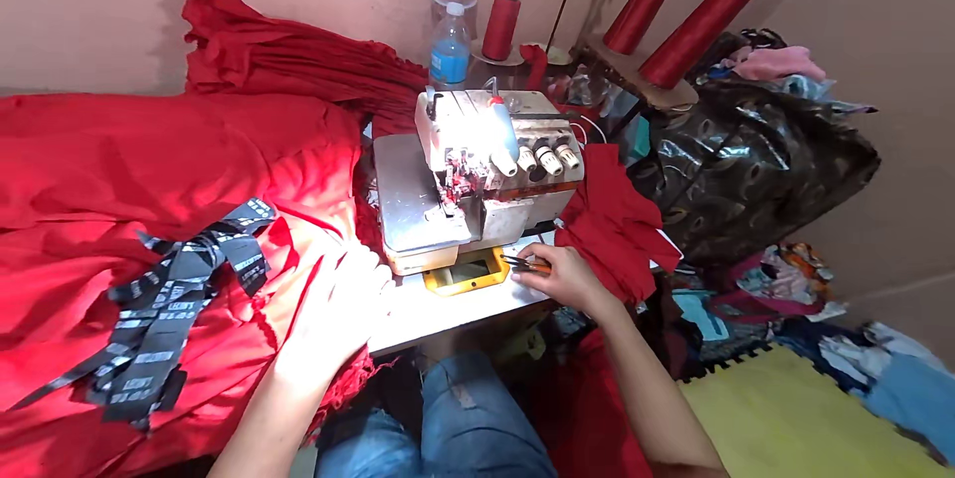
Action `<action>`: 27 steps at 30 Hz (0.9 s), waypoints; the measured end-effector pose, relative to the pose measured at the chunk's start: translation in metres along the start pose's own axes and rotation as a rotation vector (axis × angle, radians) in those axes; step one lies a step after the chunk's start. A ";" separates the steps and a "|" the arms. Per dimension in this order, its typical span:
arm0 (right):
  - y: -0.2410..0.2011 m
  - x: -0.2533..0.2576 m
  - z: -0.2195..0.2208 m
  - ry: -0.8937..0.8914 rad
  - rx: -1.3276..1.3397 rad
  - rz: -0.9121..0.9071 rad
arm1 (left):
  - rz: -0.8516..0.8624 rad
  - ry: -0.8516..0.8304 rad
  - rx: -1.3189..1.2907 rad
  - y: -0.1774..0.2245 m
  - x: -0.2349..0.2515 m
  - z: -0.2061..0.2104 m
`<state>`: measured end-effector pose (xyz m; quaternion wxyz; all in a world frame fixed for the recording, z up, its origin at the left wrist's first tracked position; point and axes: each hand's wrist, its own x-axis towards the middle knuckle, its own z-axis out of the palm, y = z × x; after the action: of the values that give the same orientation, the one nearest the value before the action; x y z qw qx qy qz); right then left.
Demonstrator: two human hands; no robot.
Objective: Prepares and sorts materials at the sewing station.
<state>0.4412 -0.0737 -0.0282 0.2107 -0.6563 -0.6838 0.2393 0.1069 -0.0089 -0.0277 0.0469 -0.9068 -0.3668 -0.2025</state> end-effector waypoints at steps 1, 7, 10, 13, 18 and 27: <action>0.002 -0.010 -0.001 0.000 0.086 -0.050 | -0.002 -0.003 -0.025 0.001 0.000 -0.002; 0.031 -0.073 -0.012 -0.065 0.366 -0.213 | 0.004 -0.005 -0.012 -0.002 -0.001 0.003; 0.041 -0.084 -0.027 0.133 0.164 -0.026 | -0.038 -0.064 -0.029 0.001 -0.001 -0.001; 0.051 -0.083 -0.035 0.144 -0.013 0.152 | -0.050 -0.081 -0.037 -0.001 -0.001 -0.002; 0.050 -0.069 -0.029 0.088 -0.226 0.226 | -0.066 -0.085 -0.014 0.001 0.001 0.000; 0.057 -0.054 -0.014 0.222 -0.250 0.062 | -0.087 -0.157 0.018 0.006 0.004 -0.012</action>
<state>0.4977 -0.1256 -0.0498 0.1944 -0.7204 -0.6603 0.0848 0.1096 -0.0136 -0.0149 0.0176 -0.9026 -0.4101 -0.1294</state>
